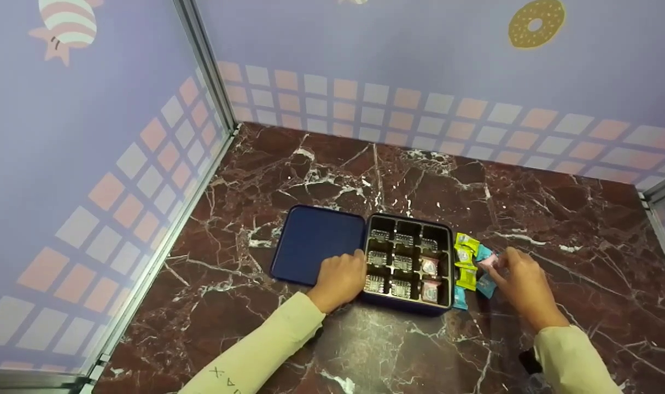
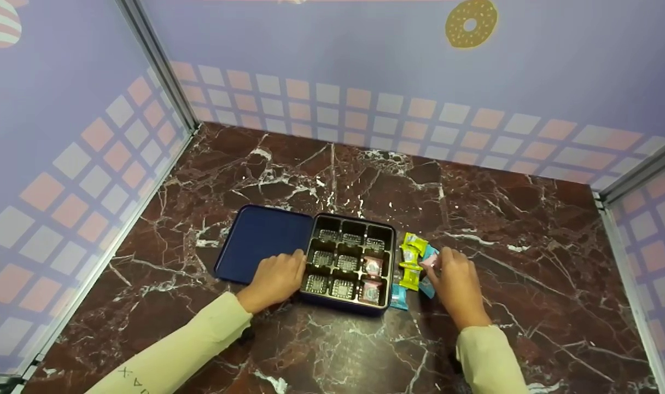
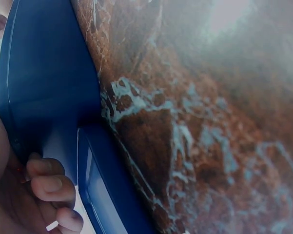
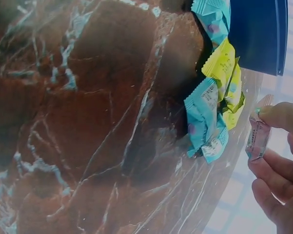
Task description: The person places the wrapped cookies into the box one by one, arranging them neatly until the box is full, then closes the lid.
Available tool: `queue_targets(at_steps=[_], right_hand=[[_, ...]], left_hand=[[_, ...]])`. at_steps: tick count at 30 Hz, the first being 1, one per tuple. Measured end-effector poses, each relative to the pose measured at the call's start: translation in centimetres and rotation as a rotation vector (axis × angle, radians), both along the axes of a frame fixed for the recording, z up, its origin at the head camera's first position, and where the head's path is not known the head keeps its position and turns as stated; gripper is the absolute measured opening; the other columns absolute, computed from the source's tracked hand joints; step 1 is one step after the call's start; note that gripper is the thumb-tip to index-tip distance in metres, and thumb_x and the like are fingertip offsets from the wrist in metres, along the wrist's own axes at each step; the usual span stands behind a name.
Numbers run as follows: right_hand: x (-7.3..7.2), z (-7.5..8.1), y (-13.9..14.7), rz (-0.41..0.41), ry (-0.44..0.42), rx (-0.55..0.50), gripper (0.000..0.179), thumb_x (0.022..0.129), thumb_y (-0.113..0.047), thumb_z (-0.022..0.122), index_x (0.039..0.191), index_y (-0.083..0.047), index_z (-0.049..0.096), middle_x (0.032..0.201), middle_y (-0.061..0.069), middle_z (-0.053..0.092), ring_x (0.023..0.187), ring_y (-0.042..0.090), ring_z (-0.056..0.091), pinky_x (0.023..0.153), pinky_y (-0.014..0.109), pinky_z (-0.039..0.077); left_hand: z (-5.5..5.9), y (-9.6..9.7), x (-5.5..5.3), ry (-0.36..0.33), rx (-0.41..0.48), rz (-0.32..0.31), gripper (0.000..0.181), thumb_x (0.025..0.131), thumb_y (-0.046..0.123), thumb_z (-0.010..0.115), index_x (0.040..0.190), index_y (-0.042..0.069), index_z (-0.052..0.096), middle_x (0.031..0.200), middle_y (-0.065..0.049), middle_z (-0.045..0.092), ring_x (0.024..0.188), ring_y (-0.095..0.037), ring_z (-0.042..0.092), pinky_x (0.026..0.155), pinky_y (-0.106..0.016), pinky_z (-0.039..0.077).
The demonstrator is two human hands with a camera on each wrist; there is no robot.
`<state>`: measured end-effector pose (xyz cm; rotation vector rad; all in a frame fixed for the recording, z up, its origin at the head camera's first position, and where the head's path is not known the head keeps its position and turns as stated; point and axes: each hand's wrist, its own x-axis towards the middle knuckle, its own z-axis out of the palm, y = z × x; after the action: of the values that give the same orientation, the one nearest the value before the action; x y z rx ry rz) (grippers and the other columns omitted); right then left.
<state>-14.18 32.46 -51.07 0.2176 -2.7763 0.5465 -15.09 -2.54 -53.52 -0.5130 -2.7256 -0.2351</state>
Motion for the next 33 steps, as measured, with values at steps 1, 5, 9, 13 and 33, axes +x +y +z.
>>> queue_targets(at_steps=[1,5,9,13,33], right_hand=[[0.0,0.0,-0.1,0.003,0.001,0.003,0.031,0.077,-0.013,0.080,0.079,-0.006,0.050,0.073,0.009,0.054,0.061,0.023,0.048,0.058,0.044,0.041],[-0.2,0.2,-0.4,0.019,0.006,0.011,0.031,0.077,-0.015,0.080,0.080,-0.006,0.050,0.073,0.009,0.055,0.061,0.021,0.045,0.058,0.042,0.039],[-0.4,0.6,-0.7,0.036,0.002,0.003,0.029,0.079,-0.017,0.080,0.083,-0.006,0.053,0.075,0.011,0.058,0.064,0.022,0.049,0.060,0.042,0.041],[-0.5,1.1,-1.1,0.041,-0.013,-0.002,0.028,0.081,-0.020,0.078,0.088,-0.007,0.055,0.080,0.013,0.059,0.066,0.023,0.050,0.061,0.041,0.040],[-2.1,2.4,-2.6,0.148,0.071,0.031,0.023,0.079,-0.014,0.079,0.085,-0.008,0.058,0.076,0.007,0.061,0.070,0.026,0.057,0.065,0.044,0.044]], left_hand=[[0.0,0.0,0.0,-0.006,0.000,-0.001,0.026,0.096,0.019,0.049,0.071,0.012,0.054,0.054,-0.007,0.062,0.046,-0.024,0.061,0.041,-0.040,0.046],[-0.1,-0.1,-0.1,-0.049,-0.002,-0.005,0.023,0.095,0.019,0.049,0.074,0.011,0.056,0.056,-0.007,0.062,0.048,-0.025,0.062,0.042,-0.040,0.046],[-0.1,0.0,-0.1,-0.052,-0.005,-0.008,0.024,0.095,0.019,0.048,0.074,0.011,0.056,0.056,-0.007,0.063,0.048,-0.025,0.062,0.042,-0.040,0.046],[-0.1,0.0,-0.1,-0.025,-0.009,-0.006,0.023,0.094,0.019,0.049,0.073,0.012,0.055,0.056,-0.007,0.062,0.048,-0.025,0.062,0.041,-0.040,0.046],[0.0,0.0,-0.2,-0.080,-0.001,-0.008,0.025,0.096,0.021,0.047,0.074,0.012,0.054,0.058,-0.008,0.064,0.050,-0.026,0.063,0.043,-0.041,0.047]])
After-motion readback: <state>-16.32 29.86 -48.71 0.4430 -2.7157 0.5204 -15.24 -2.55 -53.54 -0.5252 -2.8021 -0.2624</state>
